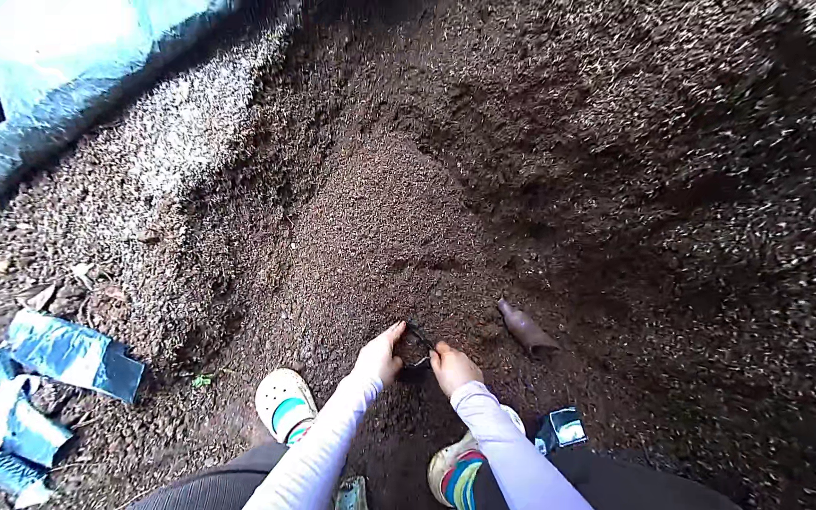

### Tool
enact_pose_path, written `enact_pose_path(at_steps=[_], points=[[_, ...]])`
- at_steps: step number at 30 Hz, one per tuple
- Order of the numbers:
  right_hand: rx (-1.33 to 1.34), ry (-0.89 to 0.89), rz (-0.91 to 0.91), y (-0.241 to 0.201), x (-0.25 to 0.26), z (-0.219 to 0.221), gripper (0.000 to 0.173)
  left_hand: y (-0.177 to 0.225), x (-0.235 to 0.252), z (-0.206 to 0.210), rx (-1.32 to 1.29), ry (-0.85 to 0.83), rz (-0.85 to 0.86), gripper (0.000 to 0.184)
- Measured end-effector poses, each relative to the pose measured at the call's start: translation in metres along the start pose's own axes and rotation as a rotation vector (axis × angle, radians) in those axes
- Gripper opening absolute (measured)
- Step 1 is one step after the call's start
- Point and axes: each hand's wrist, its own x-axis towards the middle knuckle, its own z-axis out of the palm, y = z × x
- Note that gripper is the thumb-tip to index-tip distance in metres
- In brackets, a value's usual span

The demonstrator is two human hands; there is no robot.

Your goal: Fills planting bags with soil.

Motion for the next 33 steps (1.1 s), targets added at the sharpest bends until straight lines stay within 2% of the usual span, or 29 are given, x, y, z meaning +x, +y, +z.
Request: enact_pose_path(at_steps=[3, 4, 6, 8, 10, 12, 14, 15, 18, 21, 23, 26, 31, 33], points=[[0.046, 0.205, -0.204, -0.012, -0.014, -0.012, 0.038, 0.004, -0.003, 0.002, -0.047, -0.005, 0.004, 0.079], [0.042, 0.213, -0.291, -0.016, -0.013, -0.011, 0.035, 0.001, -0.002, 0.004, -0.071, 0.001, 0.015, 0.079], [-0.076, 0.034, -0.336, -0.027, -0.006, -0.001, 0.042, -0.003, 0.002, 0.004, -0.113, -0.002, 0.032, 0.076], [-0.217, -0.155, -0.276, -0.035, 0.005, 0.002, 0.043, -0.002, 0.003, 0.002, -0.124, -0.030, 0.018, 0.075], [-0.225, -0.291, -0.242, -0.041, 0.016, -0.023, 0.044, 0.000, 0.004, -0.001, -0.138, -0.031, 0.016, 0.075], [0.025, -0.298, -0.285, -0.031, 0.032, -0.053, 0.040, -0.002, 0.006, -0.003, -0.127, -0.033, 0.039, 0.072], [0.512, -0.214, -0.236, -0.011, 0.055, -0.065, 0.036, -0.005, 0.008, -0.004, -0.108, -0.037, 0.052, 0.065], [0.771, -0.177, -0.140, -0.001, 0.071, -0.061, 0.037, -0.004, 0.007, -0.004, -0.087, -0.045, 0.038, 0.062], [1.435, -0.159, 0.232, 0.027, 0.124, -0.012, 0.048, 0.003, 0.005, -0.005, 0.066, -0.066, -0.051, 0.056], [1.904, -0.162, 0.402, 0.026, 0.163, 0.032, 0.060, 0.009, 0.003, -0.002, 0.250, 0.012, -0.102, 0.049], [2.092, -0.086, 0.451, 0.010, 0.186, 0.044, 0.063, 0.006, 0.003, 0.003, 0.297, 0.103, -0.089, 0.045], [2.276, -0.035, 0.359, -0.017, 0.207, 0.039, 0.071, 0.003, 0.002, 0.001, 0.260, 0.139, -0.070, 0.043], [2.428, 0.148, 0.293, -0.057, 0.210, 0.005, 0.076, 0.001, 0.000, -0.007, 0.100, 0.054, -0.082, 0.050], [2.479, 0.141, 0.236, -0.062, 0.214, -0.005, 0.076, 0.000, -0.001, -0.008, 0.020, 0.006, -0.116, 0.053]])
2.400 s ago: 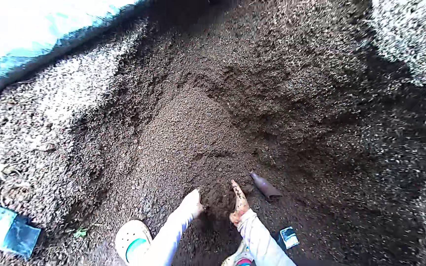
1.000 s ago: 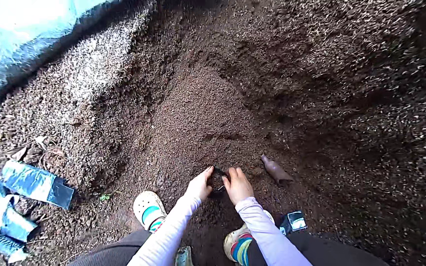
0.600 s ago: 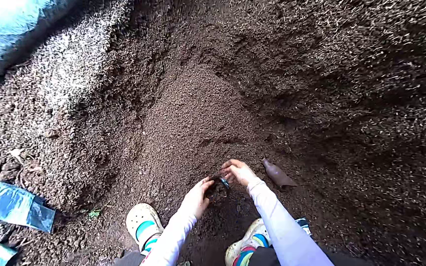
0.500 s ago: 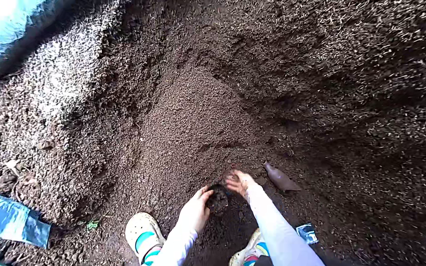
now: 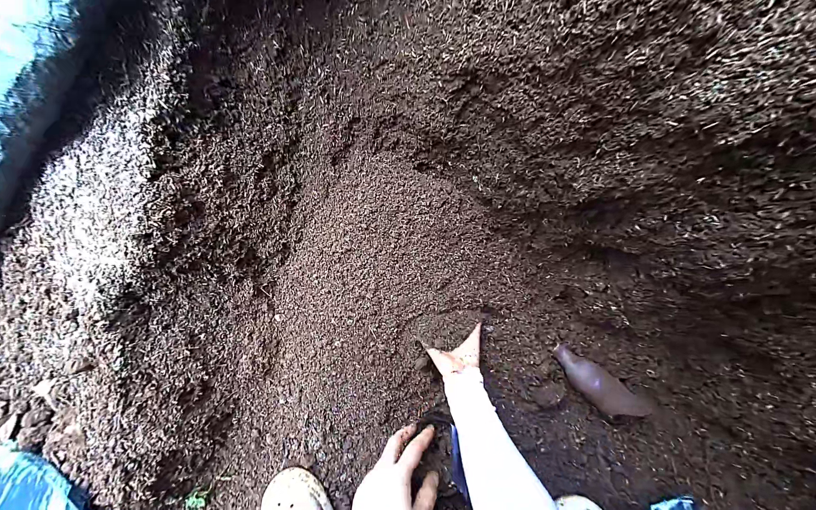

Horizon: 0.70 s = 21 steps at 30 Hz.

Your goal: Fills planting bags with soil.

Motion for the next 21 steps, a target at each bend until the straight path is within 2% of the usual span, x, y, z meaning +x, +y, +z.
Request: enact_pose_path(at_steps=[3, 7, 10, 13, 15, 21], points=[[0.031, -0.019, 0.054, -0.006, 0.008, 0.002, 0.080, -0.004, -0.002, 0.008, -0.067, -0.007, -0.005, 0.054], [-0.062, -0.070, 0.049, -0.017, -0.004, 0.002, 0.079, -0.009, -0.001, 0.013, -0.159, 0.048, 0.116, 0.057], [-0.169, -0.112, 0.037, -0.039, -0.024, 0.011, 0.080, -0.010, 0.005, 0.006, -0.113, -0.039, 0.130, 0.062], [-0.291, -0.155, 0.028, -0.062, -0.062, 0.016, 0.081, -0.005, 0.011, 0.000, -0.056, -0.129, 0.133, 0.066], [-0.374, -0.187, 0.041, -0.074, -0.094, 0.013, 0.077, -0.003, 0.017, -0.002, -0.067, -0.122, 0.153, 0.069], [-0.561, -0.211, 0.010, -0.080, -0.178, -0.031, 0.064, -0.001, 0.016, -0.004, -0.142, -0.124, 0.158, 0.071]])
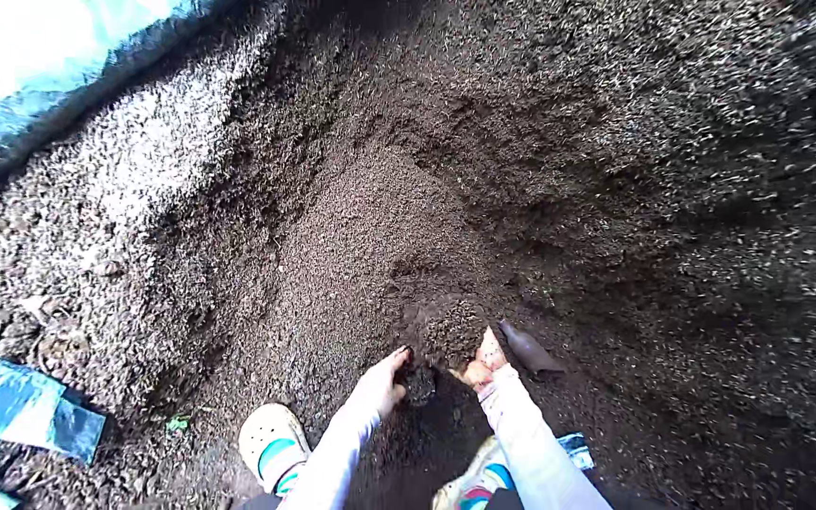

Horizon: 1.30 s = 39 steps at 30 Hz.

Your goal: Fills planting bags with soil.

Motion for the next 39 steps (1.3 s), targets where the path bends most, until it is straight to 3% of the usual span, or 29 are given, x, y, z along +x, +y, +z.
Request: enact_pose_path(at_steps=[5, 10, 13, 16, 19, 22, 25, 29, 33, 35, 37, 39], points=[[0.033, 0.053, 0.108, 0.016, -0.048, -0.007, 0.061, 0.002, -0.004, 0.005, 0.001, 0.013, 0.024, 0.069], [-0.275, 0.128, 0.085, 0.023, -0.062, -0.006, 0.050, 0.003, -0.008, 0.009, 0.000, 0.031, 0.078, 0.085], [-0.702, 0.032, -0.046, 0.023, -0.065, 0.003, 0.046, 0.004, -0.013, 0.009, 0.002, 0.039, 0.042, 0.086], [-1.390, -0.046, -0.266, 0.035, -0.056, 0.014, 0.045, 0.004, -0.014, 0.008, 0.020, 0.050, 0.039, 0.082], [-1.792, -0.050, -0.259, 0.060, -0.044, 0.018, 0.041, 0.004, -0.013, 0.009, 0.025, 0.050, 0.052, 0.080], [-1.808, -0.048, -0.227, 0.052, -0.048, 0.024, 0.047, 0.004, -0.013, 0.005, 0.010, 0.060, 0.051, 0.080], [-1.851, -0.026, -0.322, 0.058, -0.053, 0.020, 0.034, 0.002, -0.012, 0.005, 0.024, 0.038, 0.041, 0.084], [-1.962, -0.119, -0.249, 0.067, -0.037, 0.017, 0.038, 0.006, -0.010, 0.008, 0.082, 0.031, 0.048, 0.078], [-1.596, -0.225, -0.225, 0.020, -0.020, -0.004, 0.035, 0.004, -0.015, -0.010, -0.093, 0.081, 0.051, 0.070], [-1.555, -0.081, -0.185, 0.007, -0.014, -0.023, 0.042, 0.002, -0.016, -0.016, -0.087, 0.141, -0.066, 0.057], [-1.662, -0.029, -0.005, 0.014, -0.006, -0.034, 0.058, 0.002, -0.013, -0.015, 0.093, 0.048, -0.298, 0.071], [-1.745, -0.072, 0.128, 0.030, 0.000, -0.036, 0.064, 0.002, -0.006, -0.004, 0.212, -0.104, -0.412, 0.078]])
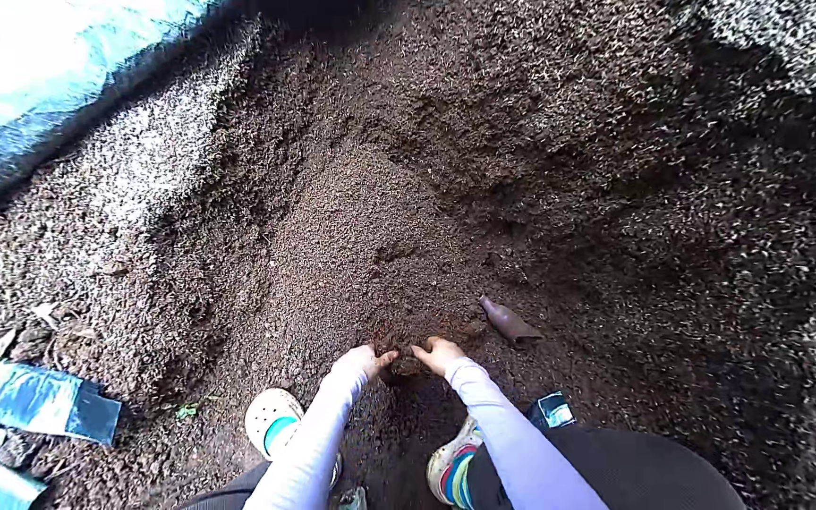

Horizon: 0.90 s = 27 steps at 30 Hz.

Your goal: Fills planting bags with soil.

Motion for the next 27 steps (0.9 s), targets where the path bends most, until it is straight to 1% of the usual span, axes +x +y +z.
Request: enact_pose_path(at_steps=[2, 4, 6, 9, 11, 13, 14, 16, 18, 21, 23, 25, 27], points=[[-0.094, -0.012, 0.006, -0.008, 0.000, 0.006, 0.055, 0.003, 0.004, 0.009, 0.030, -0.045, 0.014, 0.069], [-0.225, 0.021, 0.015, -0.014, -0.007, 0.003, 0.048, 0.003, 0.000, 0.011, 0.027, -0.010, 0.053, 0.055], [-0.307, 0.045, -0.003, -0.022, -0.024, -0.010, 0.047, 0.007, -0.017, 0.002, 0.042, 0.065, 0.056, 0.047], [-0.283, 0.135, -0.050, -0.039, -0.070, -0.035, 0.046, 0.017, -0.054, -0.024, -0.022, 0.187, 0.119, 0.041], [-0.213, 0.211, -0.061, -0.037, -0.088, -0.033, 0.045, 0.015, -0.068, -0.026, -0.083, 0.255, 0.185, 0.039], [-0.137, 0.273, -0.054, -0.029, -0.078, -0.017, 0.046, 0.009, -0.060, -0.018, -0.151, 0.294, 0.227, 0.036], [-0.137, 0.259, -0.031, -0.024, -0.065, -0.006, 0.048, 0.004, -0.045, -0.011, -0.144, 0.288, 0.205, 0.036], [-0.218, 0.157, 0.027, -0.015, -0.044, 0.017, 0.050, -0.008, -0.020, 0.010, 0.017, 0.253, 0.080, 0.040], [-0.247, 0.133, 0.036, -0.018, -0.034, 0.015, 0.051, -0.004, -0.011, 0.009, 0.017, 0.242, 0.005, 0.043], [-0.226, 0.122, 0.031, -0.016, -0.037, 0.015, 0.050, -0.004, -0.010, 0.014, -0.053, 0.187, -0.022, 0.043], [-0.196, 0.193, -0.020, -0.021, -0.041, 0.012, 0.050, -0.006, -0.007, 0.017, -0.076, 0.170, 0.001, 0.042], [-0.207, 0.258, -0.138, -0.035, -0.043, 0.010, 0.047, -0.001, -0.006, 0.013, -0.079, 0.164, 0.018, 0.042], [-0.275, 0.237, -0.211, -0.044, -0.038, 0.017, 0.041, 0.000, -0.007, 0.014, -0.082, 0.148, 0.029, 0.042]])
